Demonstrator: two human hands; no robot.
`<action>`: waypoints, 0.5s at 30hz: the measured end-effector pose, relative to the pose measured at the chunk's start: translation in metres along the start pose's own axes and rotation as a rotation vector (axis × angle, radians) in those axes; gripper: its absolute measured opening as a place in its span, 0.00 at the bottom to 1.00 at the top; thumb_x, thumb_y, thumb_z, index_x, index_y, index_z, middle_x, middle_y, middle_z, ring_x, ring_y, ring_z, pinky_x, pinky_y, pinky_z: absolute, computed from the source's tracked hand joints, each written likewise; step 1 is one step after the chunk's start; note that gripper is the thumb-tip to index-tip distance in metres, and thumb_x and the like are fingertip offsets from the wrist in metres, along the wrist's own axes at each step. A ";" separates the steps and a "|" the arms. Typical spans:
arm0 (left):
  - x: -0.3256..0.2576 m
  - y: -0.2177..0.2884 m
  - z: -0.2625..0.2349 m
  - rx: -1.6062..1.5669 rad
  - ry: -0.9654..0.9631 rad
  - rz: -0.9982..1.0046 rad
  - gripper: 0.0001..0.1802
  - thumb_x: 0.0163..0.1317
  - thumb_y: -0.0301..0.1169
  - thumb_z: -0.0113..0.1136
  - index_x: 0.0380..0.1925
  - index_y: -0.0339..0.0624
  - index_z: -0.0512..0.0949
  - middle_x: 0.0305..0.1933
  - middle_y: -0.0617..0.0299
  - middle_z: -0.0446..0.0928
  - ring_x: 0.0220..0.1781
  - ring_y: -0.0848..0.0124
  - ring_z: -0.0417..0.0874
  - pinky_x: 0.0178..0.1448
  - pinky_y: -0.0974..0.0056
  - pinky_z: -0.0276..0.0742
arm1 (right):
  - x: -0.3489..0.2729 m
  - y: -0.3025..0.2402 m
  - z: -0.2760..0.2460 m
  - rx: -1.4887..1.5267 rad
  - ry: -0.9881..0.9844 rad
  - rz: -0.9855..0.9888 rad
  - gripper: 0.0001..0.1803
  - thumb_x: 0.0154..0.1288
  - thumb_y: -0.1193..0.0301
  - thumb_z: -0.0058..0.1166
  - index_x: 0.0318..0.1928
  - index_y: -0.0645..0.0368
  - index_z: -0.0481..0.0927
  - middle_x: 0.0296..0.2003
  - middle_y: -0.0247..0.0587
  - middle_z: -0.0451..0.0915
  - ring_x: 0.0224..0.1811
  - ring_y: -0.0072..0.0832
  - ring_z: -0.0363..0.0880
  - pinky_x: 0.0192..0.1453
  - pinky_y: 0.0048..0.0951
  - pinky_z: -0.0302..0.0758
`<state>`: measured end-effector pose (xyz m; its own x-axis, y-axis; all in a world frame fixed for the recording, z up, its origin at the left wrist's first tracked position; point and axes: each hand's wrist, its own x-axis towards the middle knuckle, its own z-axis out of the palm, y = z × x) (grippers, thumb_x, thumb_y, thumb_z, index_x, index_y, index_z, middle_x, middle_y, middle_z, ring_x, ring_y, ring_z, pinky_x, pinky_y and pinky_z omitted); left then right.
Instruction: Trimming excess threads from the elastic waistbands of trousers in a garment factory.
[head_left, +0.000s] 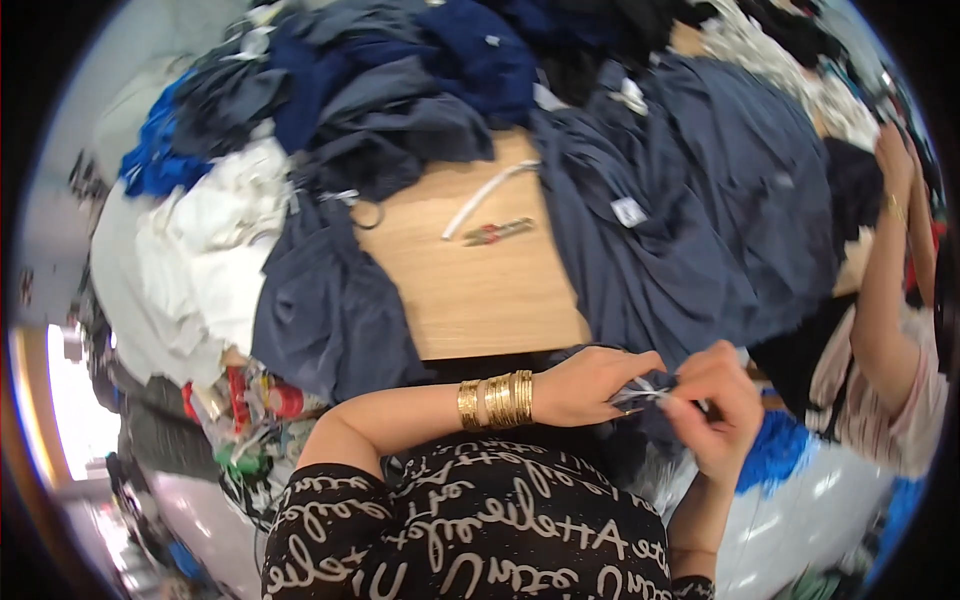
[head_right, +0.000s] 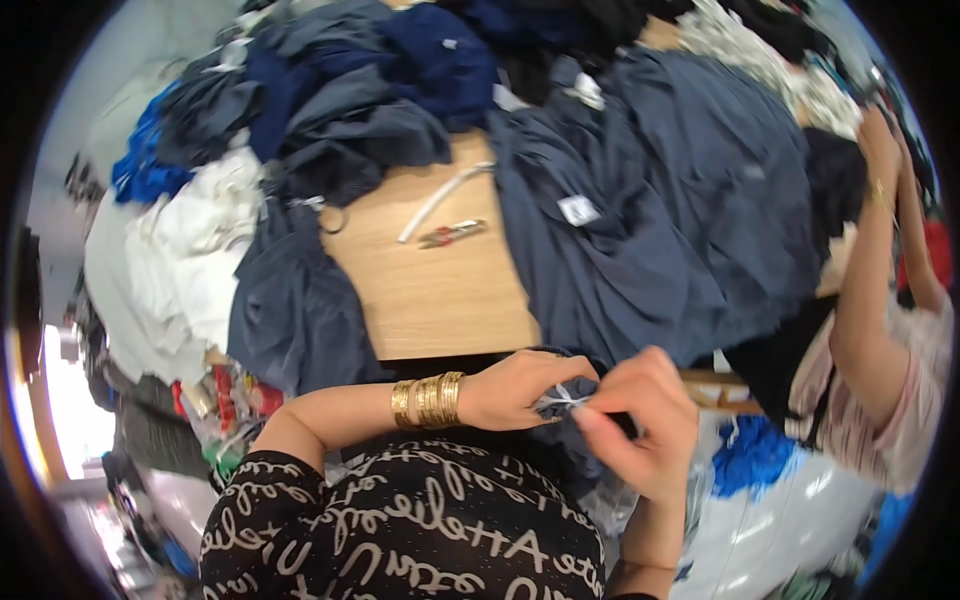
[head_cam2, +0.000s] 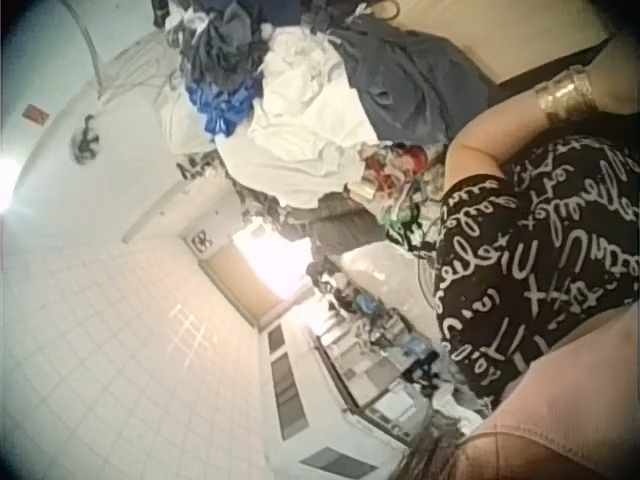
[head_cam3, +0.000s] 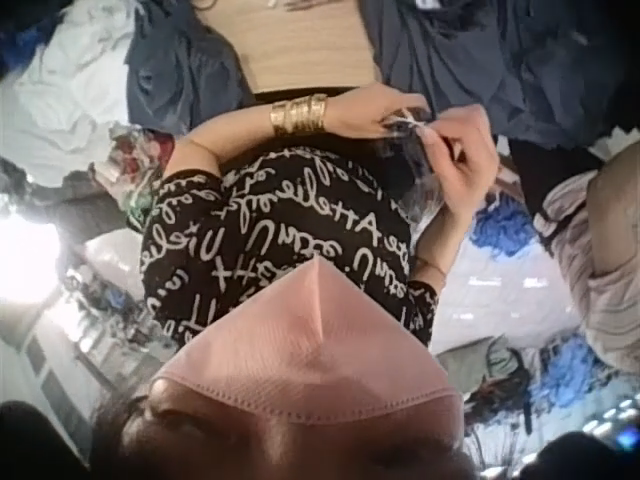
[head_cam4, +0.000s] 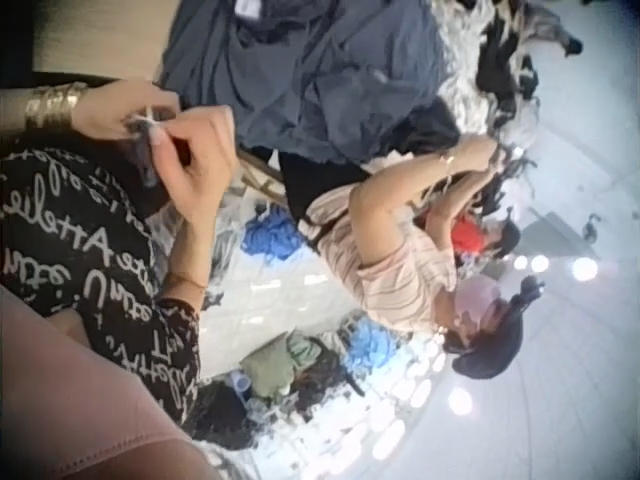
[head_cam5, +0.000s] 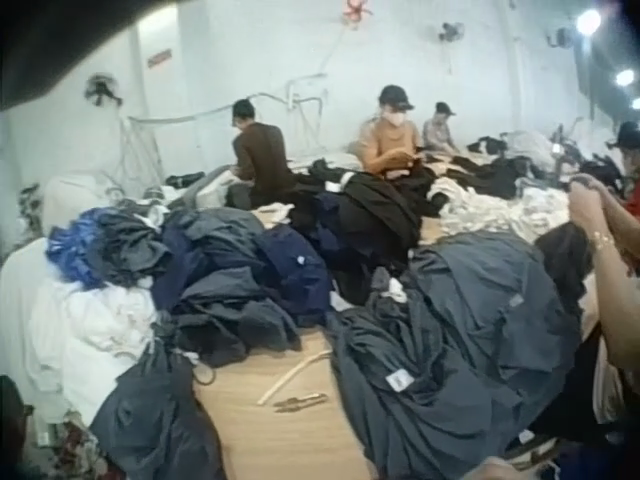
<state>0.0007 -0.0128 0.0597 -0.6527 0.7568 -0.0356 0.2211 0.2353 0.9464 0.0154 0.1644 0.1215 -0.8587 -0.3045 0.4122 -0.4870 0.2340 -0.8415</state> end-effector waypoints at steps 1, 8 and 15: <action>-0.009 0.010 -0.013 -0.018 0.092 0.027 0.30 0.48 0.28 0.62 0.53 0.36 0.64 0.39 0.48 0.75 0.43 0.53 0.78 0.49 0.58 0.72 | 0.003 -0.001 0.001 0.101 0.085 0.031 0.05 0.48 0.75 0.59 0.25 0.63 0.77 0.24 0.39 0.73 0.29 0.29 0.70 0.34 0.26 0.65; -0.208 0.051 -0.123 -0.754 0.809 0.261 0.21 0.58 0.38 0.59 0.48 0.39 0.72 0.38 0.56 0.77 0.34 0.73 0.78 0.36 0.66 0.78 | 0.004 0.025 -0.020 0.021 0.300 0.191 0.04 0.63 0.77 0.45 0.32 0.65 0.73 0.33 0.40 0.71 0.33 0.22 0.67 0.39 0.18 0.64; -0.296 0.177 -0.240 -0.592 0.268 0.192 0.19 0.71 0.40 0.37 0.55 0.41 0.53 0.17 0.48 0.72 0.06 0.62 0.70 0.10 0.67 0.69 | 0.000 0.043 -0.024 0.213 0.430 0.372 0.09 0.68 0.73 0.43 0.31 0.64 0.72 0.28 0.36 0.72 0.29 0.18 0.67 0.35 0.18 0.64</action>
<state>0.0592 -0.3417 0.3144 -0.8155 0.5565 0.1591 -0.0334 -0.3198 0.9469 -0.0100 0.1967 0.0936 -0.9743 0.1733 0.1437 -0.1371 0.0494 -0.9893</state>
